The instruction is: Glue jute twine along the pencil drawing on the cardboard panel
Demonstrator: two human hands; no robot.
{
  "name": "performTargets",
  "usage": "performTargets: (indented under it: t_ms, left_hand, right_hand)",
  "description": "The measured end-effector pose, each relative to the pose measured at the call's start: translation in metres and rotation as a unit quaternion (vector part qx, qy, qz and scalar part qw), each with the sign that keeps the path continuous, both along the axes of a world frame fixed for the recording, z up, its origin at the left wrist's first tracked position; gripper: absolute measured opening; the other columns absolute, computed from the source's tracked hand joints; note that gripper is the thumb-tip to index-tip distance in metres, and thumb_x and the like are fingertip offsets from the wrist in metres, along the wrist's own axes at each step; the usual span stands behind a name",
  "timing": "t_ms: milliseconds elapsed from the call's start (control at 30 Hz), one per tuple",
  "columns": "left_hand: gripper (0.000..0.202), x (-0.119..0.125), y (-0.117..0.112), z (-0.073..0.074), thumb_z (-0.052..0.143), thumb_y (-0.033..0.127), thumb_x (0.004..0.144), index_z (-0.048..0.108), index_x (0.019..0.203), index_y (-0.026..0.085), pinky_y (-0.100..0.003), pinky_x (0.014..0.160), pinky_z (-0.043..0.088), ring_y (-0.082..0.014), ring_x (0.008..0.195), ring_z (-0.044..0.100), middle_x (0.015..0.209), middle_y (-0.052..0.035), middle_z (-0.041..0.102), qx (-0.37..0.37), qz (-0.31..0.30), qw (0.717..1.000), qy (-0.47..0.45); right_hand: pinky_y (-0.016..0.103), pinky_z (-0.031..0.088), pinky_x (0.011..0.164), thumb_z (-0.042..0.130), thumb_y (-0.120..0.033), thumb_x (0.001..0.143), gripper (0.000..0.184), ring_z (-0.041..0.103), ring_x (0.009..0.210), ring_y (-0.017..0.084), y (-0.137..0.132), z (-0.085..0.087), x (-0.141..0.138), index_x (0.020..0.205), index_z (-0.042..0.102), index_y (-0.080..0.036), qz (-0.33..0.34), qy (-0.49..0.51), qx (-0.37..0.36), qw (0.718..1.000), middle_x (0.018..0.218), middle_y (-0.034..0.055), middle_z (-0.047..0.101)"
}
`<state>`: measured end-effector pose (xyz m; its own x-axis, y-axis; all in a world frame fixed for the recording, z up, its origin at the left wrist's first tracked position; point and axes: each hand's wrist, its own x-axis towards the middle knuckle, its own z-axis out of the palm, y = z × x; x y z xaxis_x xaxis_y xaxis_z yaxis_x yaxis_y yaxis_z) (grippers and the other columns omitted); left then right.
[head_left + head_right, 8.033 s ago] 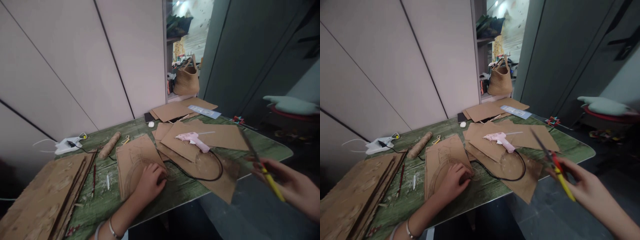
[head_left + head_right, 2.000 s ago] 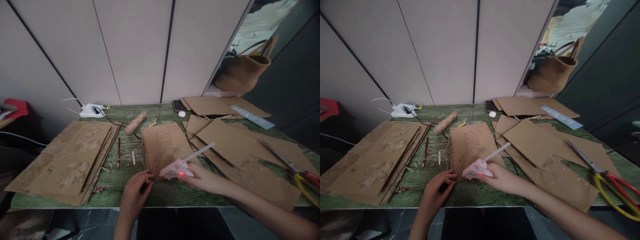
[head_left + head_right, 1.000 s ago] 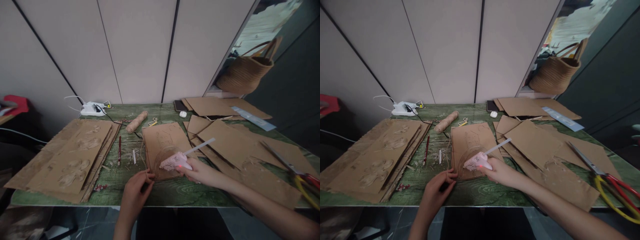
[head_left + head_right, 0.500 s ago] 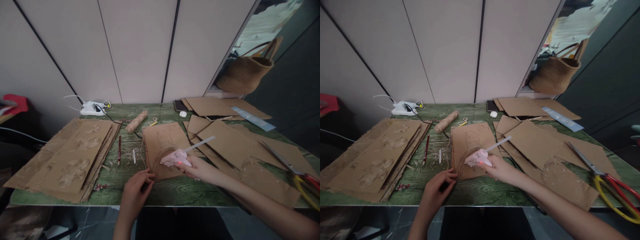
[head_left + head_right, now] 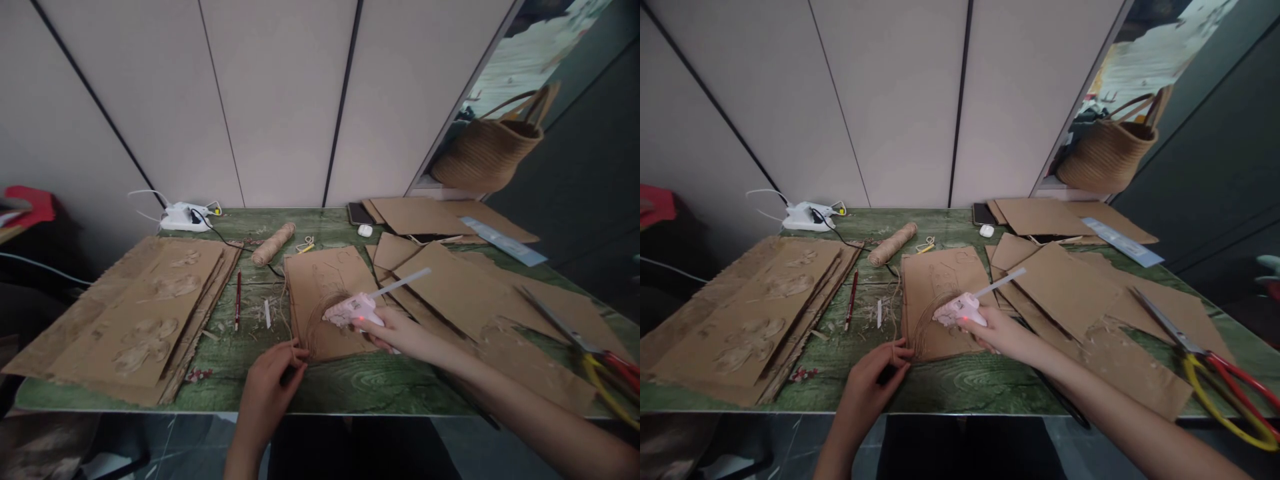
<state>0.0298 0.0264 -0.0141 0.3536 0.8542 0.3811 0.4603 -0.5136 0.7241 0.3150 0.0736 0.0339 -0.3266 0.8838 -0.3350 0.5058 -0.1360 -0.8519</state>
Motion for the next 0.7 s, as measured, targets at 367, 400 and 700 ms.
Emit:
performTargets:
  t_ms: [367,400,700]
  left_hand:
    - [0.013,0.001,-0.001,0.002,0.059,0.013,0.092,0.059,0.084,0.023,-0.04,0.095,0.057,-0.0235,0.113,0.068,0.101,-0.0045,0.076,-0.011,0.007,1.0,-0.011]
    - [0.013,0.001,-0.001,0.002,0.059,0.012,0.092,0.059,0.084,0.023,-0.04,0.096,0.057,-0.0235,0.113,0.068,0.101,-0.0044,0.076,-0.011,0.008,1.0,-0.011]
    - [0.013,0.0,-0.001,0.001,0.059,0.013,0.092,0.058,0.083,0.023,-0.038,0.095,0.056,-0.0218,0.112,0.069,0.1,-0.0027,0.076,-0.002,0.007,1.0,0.002]
  right_hand:
    - [0.026,0.03,0.046,0.048,-0.062,0.09,0.049,0.041,0.045,0.011,-0.001,0.01,-0.004,0.064,0.051,-0.02,-0.017,-0.111,0.1,0.989,0.048,-0.0019,0.046]
    - [0.026,0.03,0.048,0.049,-0.062,0.09,0.049,0.043,0.049,0.012,-0.001,0.011,-0.003,0.065,0.053,-0.02,-0.023,-0.128,0.127,0.983,0.051,-0.0007,0.049]
    - [0.029,0.03,0.054,0.044,-0.063,0.092,0.053,0.046,0.056,0.015,0.001,0.012,0.001,0.065,0.055,-0.019,-0.028,-0.182,0.166,0.969,0.06,0.0025,0.055]
